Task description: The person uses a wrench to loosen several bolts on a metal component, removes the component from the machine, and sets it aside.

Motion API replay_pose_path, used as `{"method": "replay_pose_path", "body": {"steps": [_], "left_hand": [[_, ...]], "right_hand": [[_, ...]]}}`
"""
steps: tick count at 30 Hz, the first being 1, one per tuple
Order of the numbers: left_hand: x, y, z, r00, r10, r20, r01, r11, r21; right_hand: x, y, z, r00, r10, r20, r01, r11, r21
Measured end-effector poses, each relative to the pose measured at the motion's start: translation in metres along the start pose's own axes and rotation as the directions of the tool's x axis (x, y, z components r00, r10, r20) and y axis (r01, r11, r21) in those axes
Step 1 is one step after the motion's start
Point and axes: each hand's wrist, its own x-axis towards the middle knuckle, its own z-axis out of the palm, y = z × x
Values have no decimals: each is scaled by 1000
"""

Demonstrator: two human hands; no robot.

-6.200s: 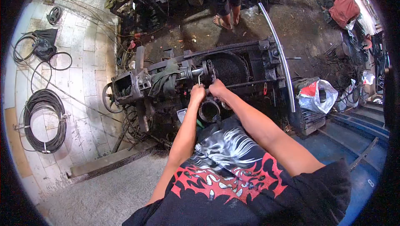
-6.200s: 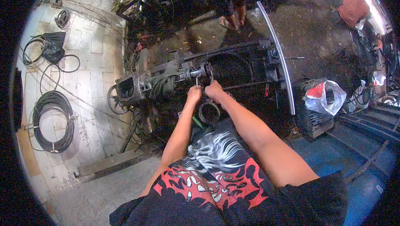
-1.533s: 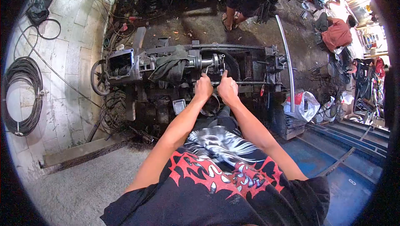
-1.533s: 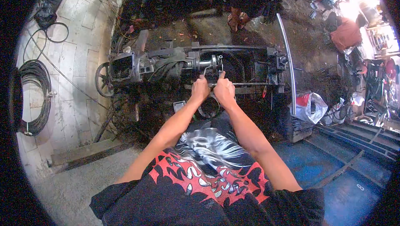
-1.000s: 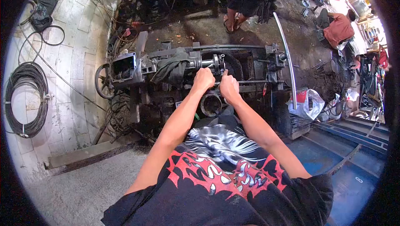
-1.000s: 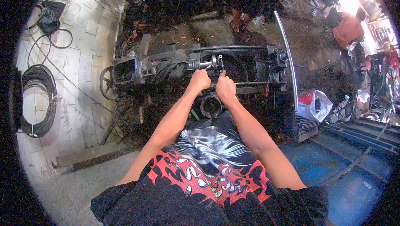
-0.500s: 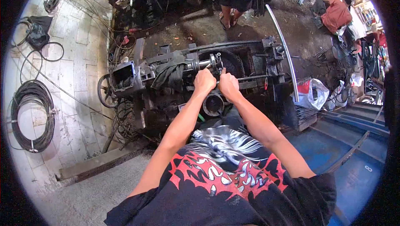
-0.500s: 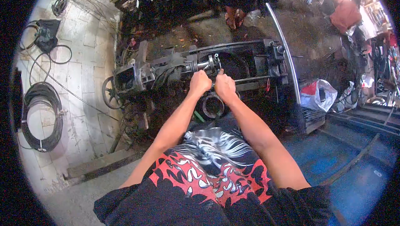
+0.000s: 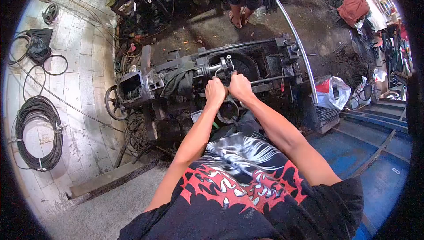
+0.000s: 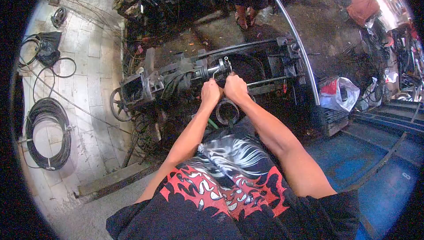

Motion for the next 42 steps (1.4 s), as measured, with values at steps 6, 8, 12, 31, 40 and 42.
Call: {"method": "replay_pose_path", "body": {"steps": [6, 8, 12, 31, 40, 42], "left_hand": [[6, -6, 6, 998, 35, 46, -30, 996, -89], [7, -8, -2, 997, 55, 57, -45, 985, -166], [6, -12, -5, 997, 63, 51, -46, 955, -292], [11, -47, 36, 977, 210, 24, -190, 923, -333], [-3, -42, 36, 994, 92, -62, -99, 988, -119], [-2, -43, 38, 995, 64, -72, -72, 991, -117]], "right_hand": [[2, 5, 0, 1000, -21, -12, 21, 1000, -14], [3, 5, 1, 1000, -24, -19, 23, 1000, -17], [3, 9, 6, 999, -40, -30, 39, 999, -32], [2, 8, 8, 998, -42, -56, 42, 999, -1], [1, 12, 6, 998, -62, -9, 61, 997, -42], [1, 13, 9, 997, -65, -36, 64, 998, -29]]}}
